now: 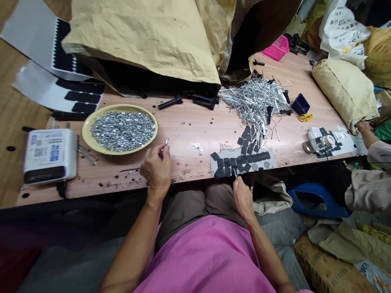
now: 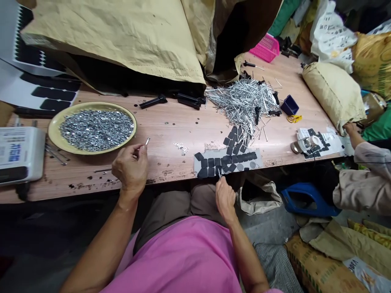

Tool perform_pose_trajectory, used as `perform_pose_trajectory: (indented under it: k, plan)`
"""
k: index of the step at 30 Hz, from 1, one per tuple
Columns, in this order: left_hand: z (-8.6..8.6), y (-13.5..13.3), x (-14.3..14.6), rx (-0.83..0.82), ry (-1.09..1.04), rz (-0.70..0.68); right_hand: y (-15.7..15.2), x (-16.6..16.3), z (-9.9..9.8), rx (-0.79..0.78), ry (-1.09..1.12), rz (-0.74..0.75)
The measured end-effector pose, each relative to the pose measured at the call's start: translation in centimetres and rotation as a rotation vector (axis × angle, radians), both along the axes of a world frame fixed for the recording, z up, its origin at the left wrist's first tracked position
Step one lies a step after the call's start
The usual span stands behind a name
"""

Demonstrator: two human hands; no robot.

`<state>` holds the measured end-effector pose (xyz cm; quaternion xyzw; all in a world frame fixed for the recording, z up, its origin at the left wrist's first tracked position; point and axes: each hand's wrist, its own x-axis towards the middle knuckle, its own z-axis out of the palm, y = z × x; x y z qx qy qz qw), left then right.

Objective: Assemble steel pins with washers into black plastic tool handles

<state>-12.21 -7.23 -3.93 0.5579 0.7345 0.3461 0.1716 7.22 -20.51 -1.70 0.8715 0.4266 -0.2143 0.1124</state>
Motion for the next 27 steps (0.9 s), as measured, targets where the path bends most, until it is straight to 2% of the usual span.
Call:
perform_pose_trajectory:
  k: [3, 5, 9, 12, 15, 17, 20, 23, 25, 27]
  plan:
    - [0.1, -0.1, 0.1, -0.038, 0.038, -0.047, -0.7, 0.2, -0.2, 0.024, 0.06, 0.038]
    - [-0.1, -0.3, 0.0, -0.047, 0.071, -0.065, -1.6, 0.9, -0.2, 0.043, 0.086, 0.009]
    - [-0.3, -0.6, -0.4, -0.054, 0.136, -0.034, -4.6, 5.0, -0.8, 0.03, 0.043, -0.221]
    - [-0.4, -0.5, -0.4, -0.154, 0.254, -0.04, -6.8, 9.3, -3.0, 0.044, -0.013, -0.317]
    - [-0.5, 0.0, -0.2, -0.213, 0.293, -0.056, -7.8, 12.5, -4.9, 0.101, -0.157, -0.223]
    - [-0.7, 0.3, -0.2, -0.217, 0.279, -0.058, -7.9, 13.3, -4.8, 0.234, -0.236, -0.167]
    - [-0.9, 0.9, -0.4, -0.173, 0.217, -0.048, -6.5, 11.8, -2.9, 0.535, -0.151, -0.143]
    - [-0.5, 1.0, -0.3, -0.135, 0.004, -0.027, -3.4, 6.7, -0.7, 0.755, 0.201, -0.173]
    - [0.1, 0.5, 0.5, -0.165, -0.294, -0.054, -0.8, 2.5, 0.2, 0.775, 0.515, -0.18]
    - [0.9, -0.6, 2.0, -0.263, -0.657, -0.137, 1.6, -1.1, 0.6, 0.716, 0.734, -0.134]
